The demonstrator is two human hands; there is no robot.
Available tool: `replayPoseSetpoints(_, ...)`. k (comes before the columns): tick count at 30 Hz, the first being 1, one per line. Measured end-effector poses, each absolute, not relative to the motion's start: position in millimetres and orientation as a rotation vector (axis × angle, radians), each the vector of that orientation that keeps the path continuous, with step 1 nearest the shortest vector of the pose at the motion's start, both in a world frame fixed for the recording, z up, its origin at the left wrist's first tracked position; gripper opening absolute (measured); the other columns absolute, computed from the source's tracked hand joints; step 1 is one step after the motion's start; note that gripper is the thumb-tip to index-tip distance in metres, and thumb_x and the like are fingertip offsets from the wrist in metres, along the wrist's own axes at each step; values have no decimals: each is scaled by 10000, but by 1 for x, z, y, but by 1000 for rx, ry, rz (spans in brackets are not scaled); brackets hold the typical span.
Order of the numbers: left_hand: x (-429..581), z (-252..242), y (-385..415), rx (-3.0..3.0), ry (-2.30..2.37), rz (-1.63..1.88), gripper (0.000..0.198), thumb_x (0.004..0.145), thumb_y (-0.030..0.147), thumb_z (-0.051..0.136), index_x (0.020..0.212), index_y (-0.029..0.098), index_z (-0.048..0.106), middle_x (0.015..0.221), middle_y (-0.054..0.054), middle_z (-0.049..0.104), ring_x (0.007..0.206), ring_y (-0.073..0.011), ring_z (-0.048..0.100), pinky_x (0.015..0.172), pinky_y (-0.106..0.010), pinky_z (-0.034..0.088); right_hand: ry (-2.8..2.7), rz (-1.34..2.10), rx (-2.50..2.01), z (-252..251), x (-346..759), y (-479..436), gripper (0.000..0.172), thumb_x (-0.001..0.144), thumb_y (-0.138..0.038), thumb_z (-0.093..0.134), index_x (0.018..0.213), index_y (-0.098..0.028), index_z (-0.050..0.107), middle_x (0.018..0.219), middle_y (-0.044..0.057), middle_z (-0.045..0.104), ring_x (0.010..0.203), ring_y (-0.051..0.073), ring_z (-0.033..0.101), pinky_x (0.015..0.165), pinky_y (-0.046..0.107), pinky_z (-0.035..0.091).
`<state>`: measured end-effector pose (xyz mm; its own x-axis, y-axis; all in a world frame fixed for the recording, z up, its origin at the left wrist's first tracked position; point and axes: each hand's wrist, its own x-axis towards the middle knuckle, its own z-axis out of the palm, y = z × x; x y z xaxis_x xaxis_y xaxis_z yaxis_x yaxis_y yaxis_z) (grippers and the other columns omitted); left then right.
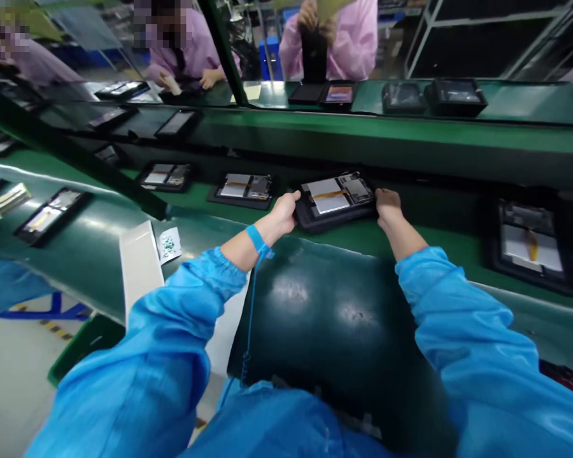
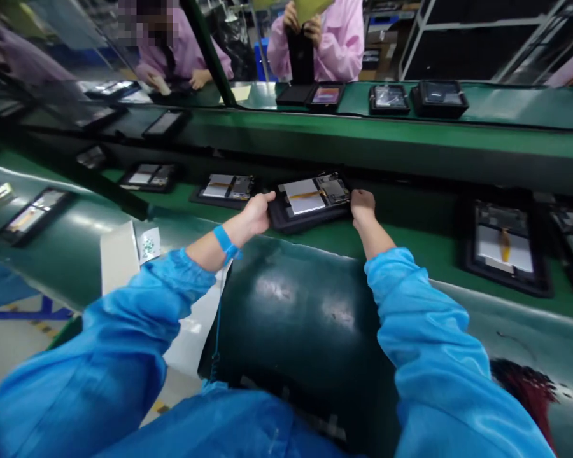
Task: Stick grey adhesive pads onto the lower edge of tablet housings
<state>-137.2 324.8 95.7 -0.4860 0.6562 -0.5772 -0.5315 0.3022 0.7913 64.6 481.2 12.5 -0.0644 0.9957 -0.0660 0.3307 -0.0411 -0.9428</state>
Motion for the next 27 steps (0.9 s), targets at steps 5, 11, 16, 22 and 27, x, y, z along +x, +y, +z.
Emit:
replayPoseSetpoints(5,-137,124,203,135,1446,1468,259,1123,321,596,1242,148,748,1194,-131,794,978,-214,744,835,-310,588,-1483,1405,-1356,14,36,430,411,911,-596,673,811,-198,707,752,25,734,788,200,693,723,307,537)
replayPoseSetpoints(11,-66,93,44,132,1189,951,619,728,538,1023,1145,188,730,1185,-111,756,973,-189,725,843,-303,569,-1785,1603,-1277,22,82,372,428,653,-631,880,825,-242,844,841,60,828,790,267,729,747,392,572)
replayPoseSetpoints(16,-102,86,-12,869,1315,707,388,907,509,826,1170,223,817,1150,-120,796,1033,-298,767,924,-432,627,-2386,1160,-1135,36,145,355,420,904,-571,726,1044,-214,898,1102,152,856,1061,339,768,955,502,574)
replayPoseSetpoints(22,-215,41,-4,1098,2523,730,693,853,326,811,1452,79,566,1538,-303,553,1515,-513,458,1290,-671,335,-2534,541,-879,82,92,286,307,1068,-327,591,1160,-188,848,1230,193,812,1224,321,717,1108,509,476)
replayPoseSetpoints(27,-238,17,36,974,2525,632,724,727,269,946,1340,139,583,1204,-187,693,1220,-429,677,1095,-545,538,-2929,807,-467,109,19,188,273,1056,-261,605,1227,-199,808,1276,125,805,1205,331,692,1055,511,476)
